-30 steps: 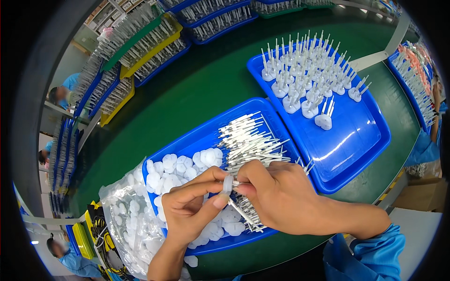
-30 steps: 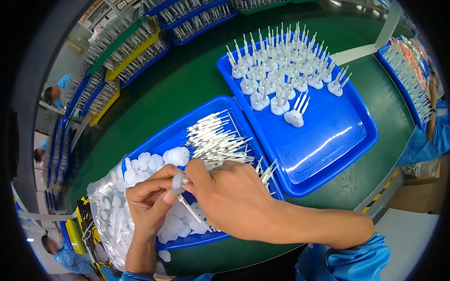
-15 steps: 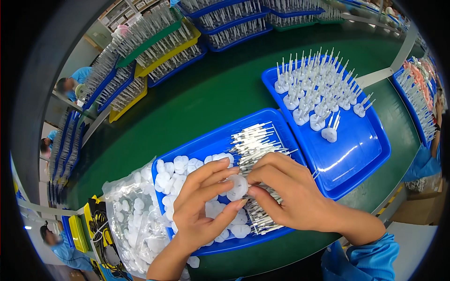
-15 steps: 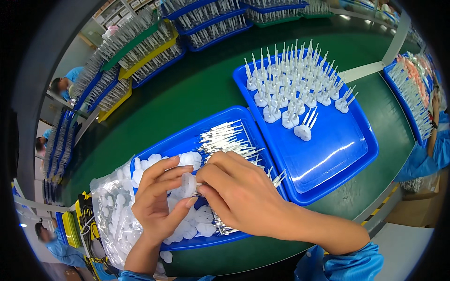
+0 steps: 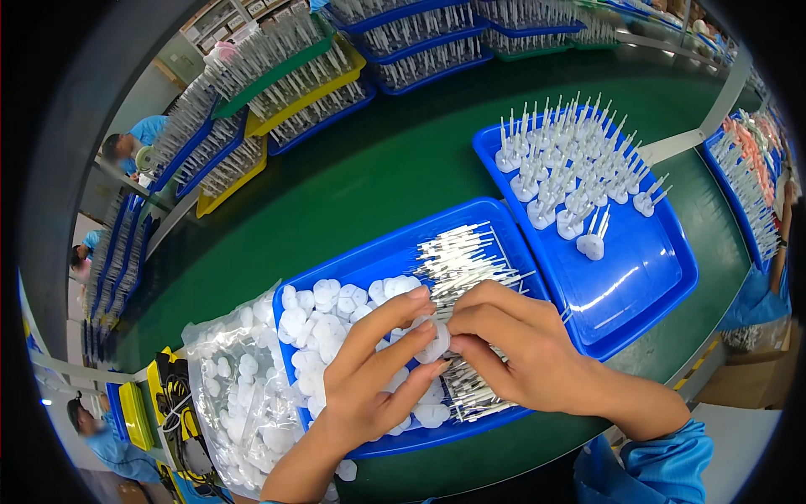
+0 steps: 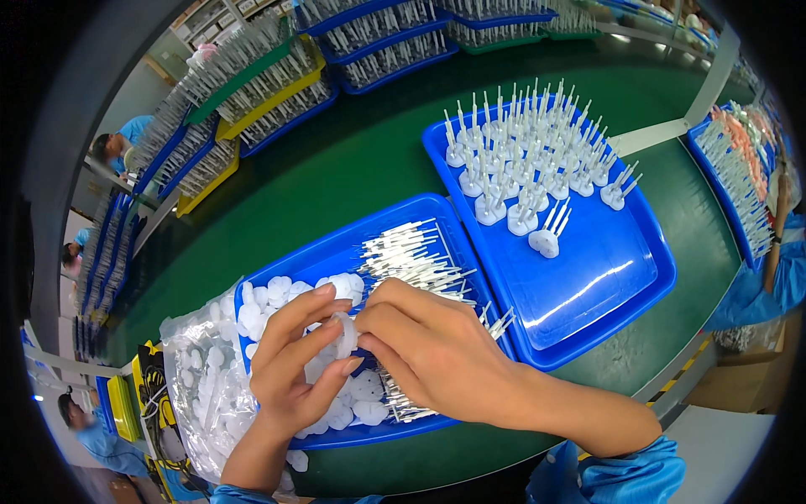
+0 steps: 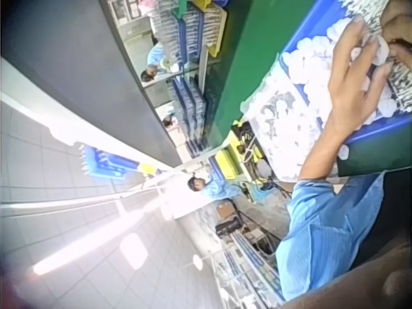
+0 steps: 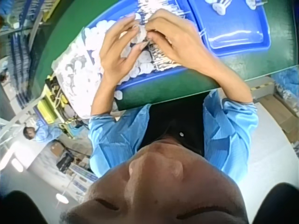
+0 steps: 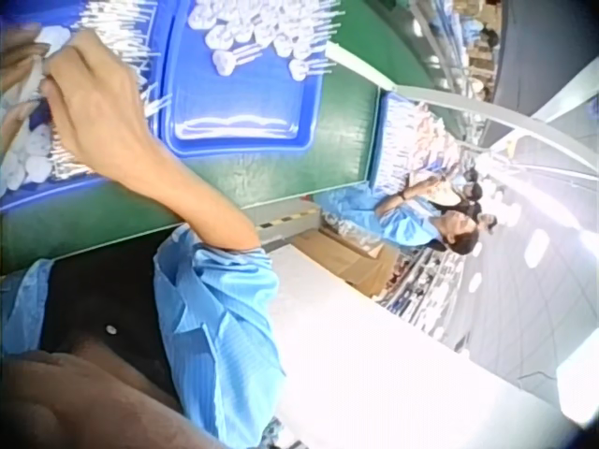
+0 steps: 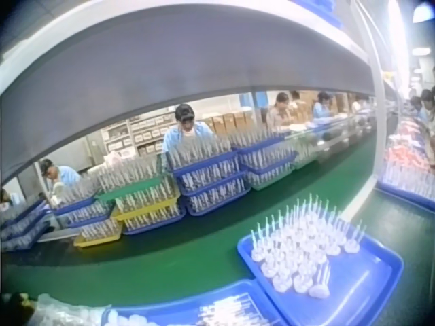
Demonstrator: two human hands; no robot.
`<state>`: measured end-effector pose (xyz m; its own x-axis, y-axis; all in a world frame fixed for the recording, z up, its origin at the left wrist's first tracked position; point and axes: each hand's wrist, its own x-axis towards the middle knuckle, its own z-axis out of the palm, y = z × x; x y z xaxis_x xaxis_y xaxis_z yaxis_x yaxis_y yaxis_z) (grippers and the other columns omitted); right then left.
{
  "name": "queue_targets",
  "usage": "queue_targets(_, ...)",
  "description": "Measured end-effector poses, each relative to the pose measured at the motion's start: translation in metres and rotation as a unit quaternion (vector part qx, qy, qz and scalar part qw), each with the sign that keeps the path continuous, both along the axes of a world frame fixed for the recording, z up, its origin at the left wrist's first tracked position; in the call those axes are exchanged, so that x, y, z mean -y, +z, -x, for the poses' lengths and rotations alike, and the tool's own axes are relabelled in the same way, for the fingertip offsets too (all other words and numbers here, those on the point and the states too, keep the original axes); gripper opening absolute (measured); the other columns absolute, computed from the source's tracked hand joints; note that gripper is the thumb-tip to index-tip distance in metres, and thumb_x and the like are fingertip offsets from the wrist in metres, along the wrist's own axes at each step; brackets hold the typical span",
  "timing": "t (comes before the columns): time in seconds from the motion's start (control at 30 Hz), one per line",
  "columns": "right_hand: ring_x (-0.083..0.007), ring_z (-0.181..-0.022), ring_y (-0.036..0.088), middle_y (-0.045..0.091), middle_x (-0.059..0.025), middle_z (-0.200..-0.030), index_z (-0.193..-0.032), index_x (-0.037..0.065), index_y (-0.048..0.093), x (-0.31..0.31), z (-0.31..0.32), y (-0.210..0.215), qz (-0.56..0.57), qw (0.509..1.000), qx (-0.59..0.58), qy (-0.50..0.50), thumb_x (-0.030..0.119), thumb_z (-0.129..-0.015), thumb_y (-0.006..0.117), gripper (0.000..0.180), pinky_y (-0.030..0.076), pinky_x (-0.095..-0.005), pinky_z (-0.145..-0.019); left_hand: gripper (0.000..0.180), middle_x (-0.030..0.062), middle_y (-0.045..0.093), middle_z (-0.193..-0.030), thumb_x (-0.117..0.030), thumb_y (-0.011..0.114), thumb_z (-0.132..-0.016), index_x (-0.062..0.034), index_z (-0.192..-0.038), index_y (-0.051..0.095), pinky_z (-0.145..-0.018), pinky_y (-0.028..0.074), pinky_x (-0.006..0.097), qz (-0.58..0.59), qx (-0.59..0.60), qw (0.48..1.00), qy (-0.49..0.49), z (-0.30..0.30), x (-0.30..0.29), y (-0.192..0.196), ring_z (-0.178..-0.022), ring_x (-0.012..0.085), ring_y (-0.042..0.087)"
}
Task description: The person repeatedly picks up a white cotton pad and a metal stick, inserts the stick into the pad, and places the assembled unit into a blue tray. The process is continuous and repetitive, with the worker handling items one at a time.
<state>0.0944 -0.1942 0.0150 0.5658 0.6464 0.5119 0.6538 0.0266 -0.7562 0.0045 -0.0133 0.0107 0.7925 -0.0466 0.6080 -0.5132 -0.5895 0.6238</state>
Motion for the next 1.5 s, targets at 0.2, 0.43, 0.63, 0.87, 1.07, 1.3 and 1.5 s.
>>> queue_targets(0.2, -0.0362, -0.078, 0.064, 0.061, -0.0161, -0.091, -0.094, -0.003, 0.062, -0.016, -0.038, 0.014, 0.063, 0.996, -0.059, 0.026, 0.000, -0.087, 0.061, 0.008, 0.050, -0.0421, -0.070, 0.035, 0.0245, 0.063, -0.125, -0.011, 0.063, -0.097, 0.0061, -0.126, 0.057, -0.096, 0.054, 0.044, 0.491, -0.216, 0.842, 0.055, 0.000, -0.012, 0.001, -0.112, 0.0326, 0.066)
queue_targets(0.43, -0.0365, -0.076, 0.064, 0.059, -0.0160, -0.090, -0.104, -0.001, 0.058, -0.016, -0.003, 0.006, 0.055, 0.998, -0.014, 0.007, 0.003, -0.085, 0.065, 0.020, 0.051, -0.0427, -0.064, 0.038, 0.0190, 0.065, -0.122, -0.021, 0.052, -0.104, 0.0083, -0.128, 0.054, -0.099, 0.053, 0.043, 0.521, -0.339, 0.783, 0.034, 0.001, -0.002, 0.001, -0.111, 0.0240, 0.064)
queue_targets(0.63, -0.0331, -0.076, 0.064, 0.059, -0.0138, -0.089, -0.099, 0.002, 0.059, 0.049, 0.008, 0.020, 0.044, 0.995, -0.004, -0.090, 0.002, -0.086, 0.066, 0.015, 0.052, -0.0399, -0.059, 0.025, 0.0116, 0.066, -0.103, -0.010, 0.068, -0.091, 0.0048, -0.111, 0.065, -0.085, 0.051, 0.036, 0.153, -0.313, 0.936, 0.058, 0.009, 0.000, 0.010, -0.086, 0.0201, 0.062)
queue_targets(0.87, -0.0152, -0.060, 0.059, 0.065, -0.0111, -0.068, -0.089, -0.004, 0.066, 0.169, -0.095, -0.016, 0.120, 0.892, -0.086, -0.427, 0.007, -0.087, 0.068, 0.012, 0.047, -0.0302, -0.057, 0.029, 0.0094, 0.058, -0.101, -0.008, 0.079, -0.074, 0.0023, -0.099, 0.070, -0.086, 0.037, 0.039, -0.260, -0.238, 0.929, 0.113, 0.002, -0.010, 0.006, -0.096, 0.0282, 0.053)
queue_targets(1.07, -0.0339, -0.067, 0.068, 0.068, -0.0223, -0.075, -0.088, -0.005, 0.065, 0.150, -0.106, -0.033, 0.177, 0.863, -0.052, -0.470, 0.009, -0.087, 0.069, 0.014, 0.052, -0.0392, -0.062, 0.037, 0.0112, 0.058, -0.100, -0.008, 0.080, -0.069, 0.0034, -0.103, 0.070, -0.087, 0.039, 0.038, -0.230, -0.254, 0.932, 0.116, 0.001, -0.015, 0.006, -0.096, 0.0299, 0.054)
queue_targets(1.3, -0.0335, -0.070, 0.068, 0.068, -0.0196, -0.077, -0.089, -0.003, 0.063, 0.101, -0.063, -0.016, 0.185, 0.910, -0.076, -0.362, 0.013, -0.086, 0.072, 0.019, 0.052, -0.0405, -0.064, 0.040, 0.0116, 0.057, -0.103, -0.009, 0.082, -0.068, 0.0044, -0.103, 0.069, -0.089, 0.043, 0.038, -0.223, -0.279, 0.925, 0.128, 0.003, -0.014, 0.006, -0.098, 0.0307, 0.054)
queue_targets(1.5, -0.0308, -0.075, 0.068, 0.069, -0.0184, -0.088, -0.091, 0.000, 0.061, 0.105, -0.045, -0.029, 0.269, 0.902, -0.114, -0.316, 0.018, -0.081, 0.077, 0.026, 0.052, -0.0407, -0.066, 0.041, 0.0122, 0.057, -0.104, -0.009, 0.085, -0.065, 0.0043, -0.101, 0.069, -0.086, 0.045, 0.038, -0.207, -0.277, 0.927, 0.147, 0.003, -0.015, 0.000, -0.098, 0.0312, 0.056)
